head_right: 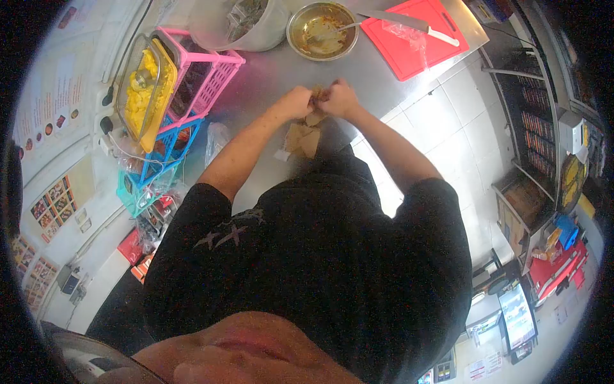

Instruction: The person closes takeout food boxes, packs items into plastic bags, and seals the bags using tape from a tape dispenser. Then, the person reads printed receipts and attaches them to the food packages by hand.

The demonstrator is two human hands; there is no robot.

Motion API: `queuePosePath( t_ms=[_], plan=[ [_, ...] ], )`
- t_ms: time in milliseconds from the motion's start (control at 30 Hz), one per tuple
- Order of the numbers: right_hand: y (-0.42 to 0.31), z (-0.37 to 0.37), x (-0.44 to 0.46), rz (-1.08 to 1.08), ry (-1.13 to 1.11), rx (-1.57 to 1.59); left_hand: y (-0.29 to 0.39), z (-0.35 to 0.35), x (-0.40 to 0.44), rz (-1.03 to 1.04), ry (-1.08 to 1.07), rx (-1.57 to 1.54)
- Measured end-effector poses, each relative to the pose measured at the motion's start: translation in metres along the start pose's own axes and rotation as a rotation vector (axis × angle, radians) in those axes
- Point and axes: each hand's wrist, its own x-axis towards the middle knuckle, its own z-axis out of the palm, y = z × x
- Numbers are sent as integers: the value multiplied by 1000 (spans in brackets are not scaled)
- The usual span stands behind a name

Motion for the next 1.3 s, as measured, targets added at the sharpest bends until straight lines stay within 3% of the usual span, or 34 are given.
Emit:
queuePosePath(
  t_ms=[33, 167, 367, 467, 733, 1067, 1233, 1300],
  plan=[
    [-3, 5, -6, 168, -44, -27, 1, 0, 0, -7, 1, -1],
    [-14, 28, -31, 299, 230, 248, 13, -12, -8, -13, 6, -129],
    [5, 70, -26, 293, 376, 412, 11, -1, -14, 71, 270, -229],
    [1, 73, -25, 276, 404, 390, 16, -7, -21, -77, 156, -282],
    [-8, 84, -19, 214, 544, 277, 26, -9, -21, -185, 147, -237],
    [-11, 49, 10, 645, 142, 296, 18, 1, -15, -128, 156, -200],
    [-31, 41, 5, 621, 185, 278, 32, -4, -21, -206, 156, -97],
    [1, 72, 18, 511, 232, 289, 32, 0, -21, -226, 165, -78]
  ],
)
